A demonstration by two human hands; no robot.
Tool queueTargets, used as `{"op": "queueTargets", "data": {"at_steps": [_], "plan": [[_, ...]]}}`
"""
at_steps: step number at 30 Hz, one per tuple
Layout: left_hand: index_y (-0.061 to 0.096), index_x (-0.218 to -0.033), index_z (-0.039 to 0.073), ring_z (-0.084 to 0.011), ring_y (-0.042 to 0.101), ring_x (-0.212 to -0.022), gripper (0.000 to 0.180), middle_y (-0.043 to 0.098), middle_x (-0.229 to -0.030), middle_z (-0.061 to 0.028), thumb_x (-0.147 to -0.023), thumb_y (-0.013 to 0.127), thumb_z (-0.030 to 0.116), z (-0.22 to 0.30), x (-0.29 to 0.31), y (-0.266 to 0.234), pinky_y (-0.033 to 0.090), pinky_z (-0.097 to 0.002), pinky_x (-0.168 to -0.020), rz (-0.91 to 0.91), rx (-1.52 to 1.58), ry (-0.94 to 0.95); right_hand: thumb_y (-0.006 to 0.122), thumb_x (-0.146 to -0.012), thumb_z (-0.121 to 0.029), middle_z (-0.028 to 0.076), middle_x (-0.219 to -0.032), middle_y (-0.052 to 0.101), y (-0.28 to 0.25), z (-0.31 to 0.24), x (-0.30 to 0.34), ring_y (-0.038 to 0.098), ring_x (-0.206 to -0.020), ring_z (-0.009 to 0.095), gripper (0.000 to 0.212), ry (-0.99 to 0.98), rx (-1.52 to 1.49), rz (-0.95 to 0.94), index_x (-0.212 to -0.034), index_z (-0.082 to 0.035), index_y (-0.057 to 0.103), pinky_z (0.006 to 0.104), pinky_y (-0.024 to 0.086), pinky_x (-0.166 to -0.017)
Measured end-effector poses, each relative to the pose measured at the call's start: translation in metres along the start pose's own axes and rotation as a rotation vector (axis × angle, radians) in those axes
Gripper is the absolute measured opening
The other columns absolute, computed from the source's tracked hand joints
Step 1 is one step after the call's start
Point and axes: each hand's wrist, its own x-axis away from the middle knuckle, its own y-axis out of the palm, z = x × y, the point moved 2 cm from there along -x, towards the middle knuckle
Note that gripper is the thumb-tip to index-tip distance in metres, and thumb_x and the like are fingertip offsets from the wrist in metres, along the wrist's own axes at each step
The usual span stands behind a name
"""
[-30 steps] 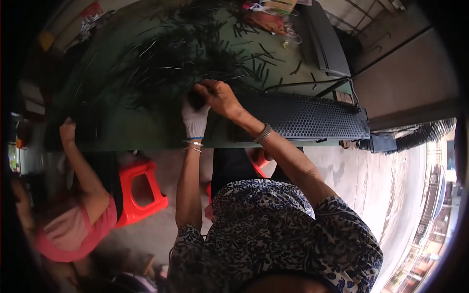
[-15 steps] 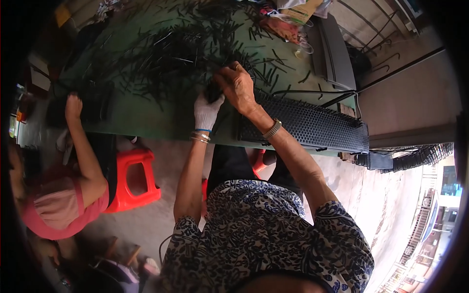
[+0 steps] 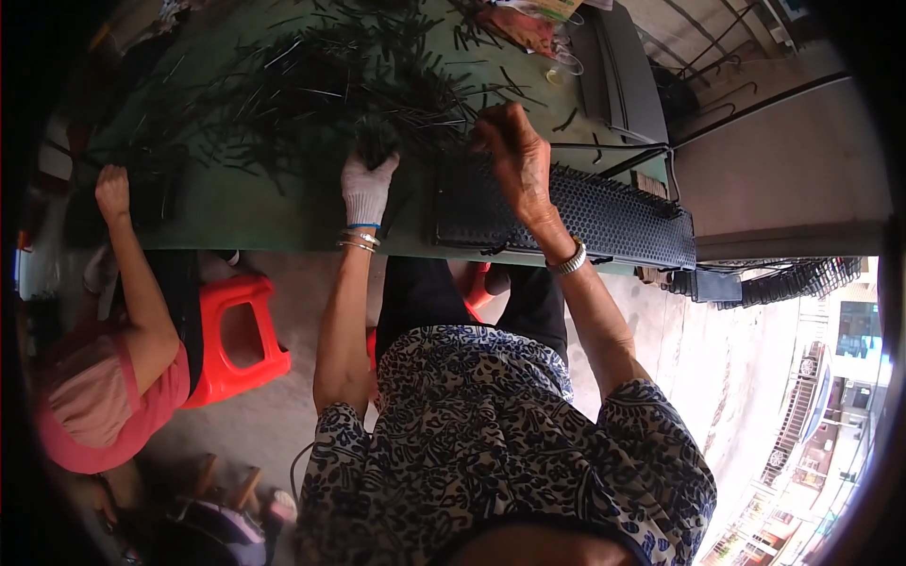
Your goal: Inserting thin black rods into a mesh grate structure on a workbench.
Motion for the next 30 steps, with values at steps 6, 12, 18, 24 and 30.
{"op": "queueTargets", "data": {"at_steps": [6,12,18,24,30], "plan": [[0.067,-0.090,0.003,-0.0124,0.058,-0.069,0.020,0.065,-0.082,-0.0022,-0.077,0.072,0.017,0.010,-0.015,-0.021,0.048,-0.0282,-0.065,0.138,0.071,-0.248,0.057,-0.089,0.000,0.006,-0.078,0.063,0.011,0.012,0.010,0.062,-0.067,0.012,0.008,-0.098,0.207,-0.013,-0.097,-0.002,0.055,0.0242,0.050,-0.063],[0.064,-0.090,0.006,-0.0151,0.057,-0.065,0.011,0.060,-0.072,-0.0024,-0.085,0.063,0.016,0.035,0.011,-0.017,0.047,-0.0308,-0.060,0.029,0.495,-0.545,0.057,-0.089,-0.002,0.007,-0.074,0.065,0.014,0.010,0.008,0.064,-0.064,0.014,0.007,-0.157,0.265,-0.005,-0.096,-0.002,0.056,0.0270,0.050,-0.060],[0.059,-0.087,0.005,-0.0177,0.059,-0.061,0.014,0.059,-0.070,-0.0056,-0.085,0.063,0.018,0.079,0.074,0.010,0.051,-0.0316,-0.056,-0.182,0.705,-0.690,0.058,-0.088,-0.003,0.007,-0.071,0.064,0.010,0.003,0.004,0.064,-0.064,0.013,0.007,-0.198,0.302,-0.013,-0.095,-0.003,0.057,0.0268,0.050,-0.060],[0.060,-0.101,0.004,-0.0157,0.058,-0.064,0.018,0.059,-0.073,-0.0053,-0.087,0.061,0.014,0.084,0.122,0.024,0.051,-0.0299,-0.060,-0.206,0.626,-0.824,0.063,-0.084,-0.007,0.010,-0.081,0.063,0.016,0.010,0.009,0.063,-0.072,0.025,0.010,-0.268,0.422,-0.092,-0.094,-0.006,0.060,0.0323,0.050,-0.066],[0.062,-0.101,0.001,-0.0140,0.058,-0.069,0.019,0.061,-0.075,-0.0048,-0.086,0.063,0.013,0.054,0.138,0.033,0.050,-0.0268,-0.065,-0.193,0.450,-0.770,0.068,-0.080,-0.021,0.011,-0.092,0.058,0.016,0.023,0.015,0.056,-0.084,0.029,0.017,-0.428,0.853,-0.017,-0.093,-0.011,0.067,0.0385,0.048,-0.073]]}}
